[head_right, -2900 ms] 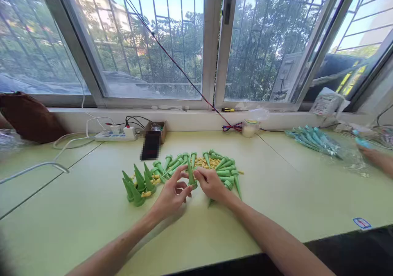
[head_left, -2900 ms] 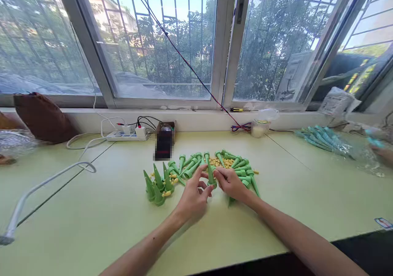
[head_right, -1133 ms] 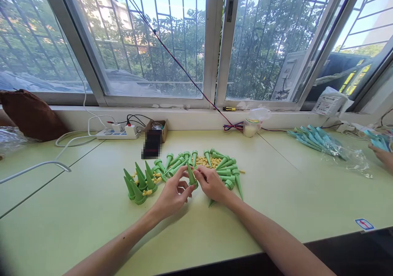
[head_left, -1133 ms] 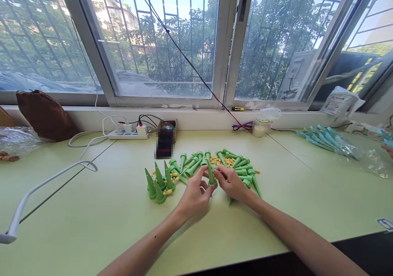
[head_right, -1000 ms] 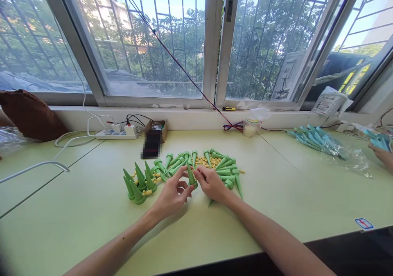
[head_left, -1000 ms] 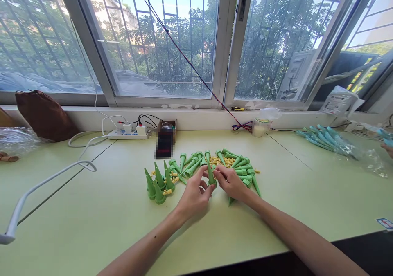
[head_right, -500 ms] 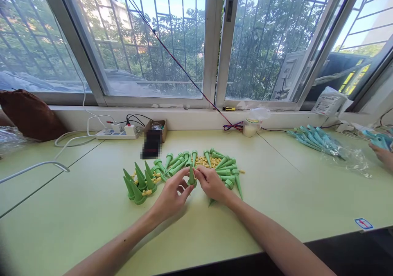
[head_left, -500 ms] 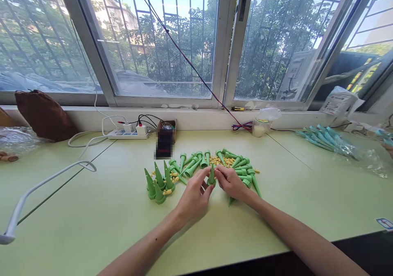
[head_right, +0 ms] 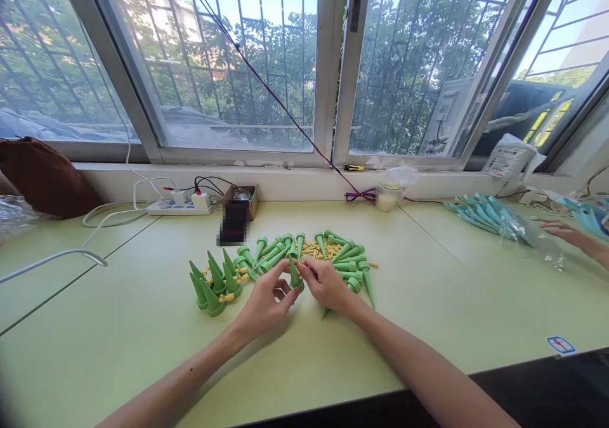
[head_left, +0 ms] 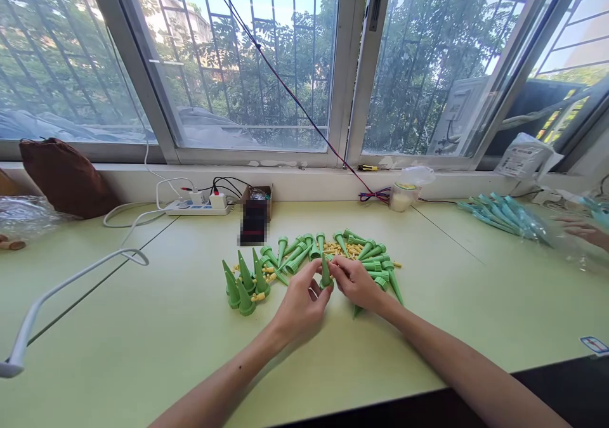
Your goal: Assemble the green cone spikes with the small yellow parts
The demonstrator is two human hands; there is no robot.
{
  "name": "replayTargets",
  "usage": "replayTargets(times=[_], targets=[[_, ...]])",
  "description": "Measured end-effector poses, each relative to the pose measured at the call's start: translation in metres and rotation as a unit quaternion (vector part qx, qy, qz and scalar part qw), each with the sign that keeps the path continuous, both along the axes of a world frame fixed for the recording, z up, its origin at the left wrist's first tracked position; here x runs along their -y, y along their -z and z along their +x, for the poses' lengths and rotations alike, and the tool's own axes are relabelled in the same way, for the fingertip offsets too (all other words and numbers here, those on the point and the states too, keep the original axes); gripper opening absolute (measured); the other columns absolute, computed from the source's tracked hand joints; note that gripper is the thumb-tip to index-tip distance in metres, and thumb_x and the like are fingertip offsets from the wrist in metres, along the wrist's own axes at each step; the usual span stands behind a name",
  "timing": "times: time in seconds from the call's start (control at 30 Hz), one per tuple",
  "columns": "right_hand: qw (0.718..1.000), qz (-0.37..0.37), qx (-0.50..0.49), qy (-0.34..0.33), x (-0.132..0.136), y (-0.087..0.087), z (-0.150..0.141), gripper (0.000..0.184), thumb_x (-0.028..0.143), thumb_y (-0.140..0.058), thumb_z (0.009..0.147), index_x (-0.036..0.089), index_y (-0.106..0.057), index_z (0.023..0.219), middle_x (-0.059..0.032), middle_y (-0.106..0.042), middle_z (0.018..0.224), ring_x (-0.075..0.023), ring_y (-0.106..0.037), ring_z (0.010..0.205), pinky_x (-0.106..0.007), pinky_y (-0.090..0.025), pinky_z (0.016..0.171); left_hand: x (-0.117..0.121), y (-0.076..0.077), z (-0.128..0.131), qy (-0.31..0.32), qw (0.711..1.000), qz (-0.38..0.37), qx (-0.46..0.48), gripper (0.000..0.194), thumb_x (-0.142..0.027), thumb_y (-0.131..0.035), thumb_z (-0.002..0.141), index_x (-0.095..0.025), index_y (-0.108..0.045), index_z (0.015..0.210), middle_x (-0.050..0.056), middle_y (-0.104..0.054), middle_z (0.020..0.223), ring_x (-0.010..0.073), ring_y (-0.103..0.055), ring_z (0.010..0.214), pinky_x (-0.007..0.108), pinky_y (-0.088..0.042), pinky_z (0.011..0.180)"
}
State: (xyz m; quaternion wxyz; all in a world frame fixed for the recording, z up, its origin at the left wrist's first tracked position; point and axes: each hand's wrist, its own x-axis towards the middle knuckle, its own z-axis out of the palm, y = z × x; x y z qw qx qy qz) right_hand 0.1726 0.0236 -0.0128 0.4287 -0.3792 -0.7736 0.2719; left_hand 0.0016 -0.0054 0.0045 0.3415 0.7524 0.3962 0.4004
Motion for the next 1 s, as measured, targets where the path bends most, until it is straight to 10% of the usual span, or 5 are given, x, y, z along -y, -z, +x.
replayTargets(times=[1.0], targets=[[1.0, 0.006, 0.021, 0.0, 0.0004, -0.0044, -0.0013, 0.043, 0.049, -0.038, 0.103, 0.021, -0.037, 0.07, 0.004, -0.041, 0.063, -0.012, -0.035, 0.057, -0.026, -0.028, 0.056, -0.0003, 0.0009, 0.0011, 0.01, 1.0, -0.021, 0.014, 0.006, -0.023, -0.05, 0.089, -0.02, -0.051, 0.094, 0.001, -0.061, 0.103, 0.0066, -0.056, 0.059, 0.02, -0.044, 0.051]])
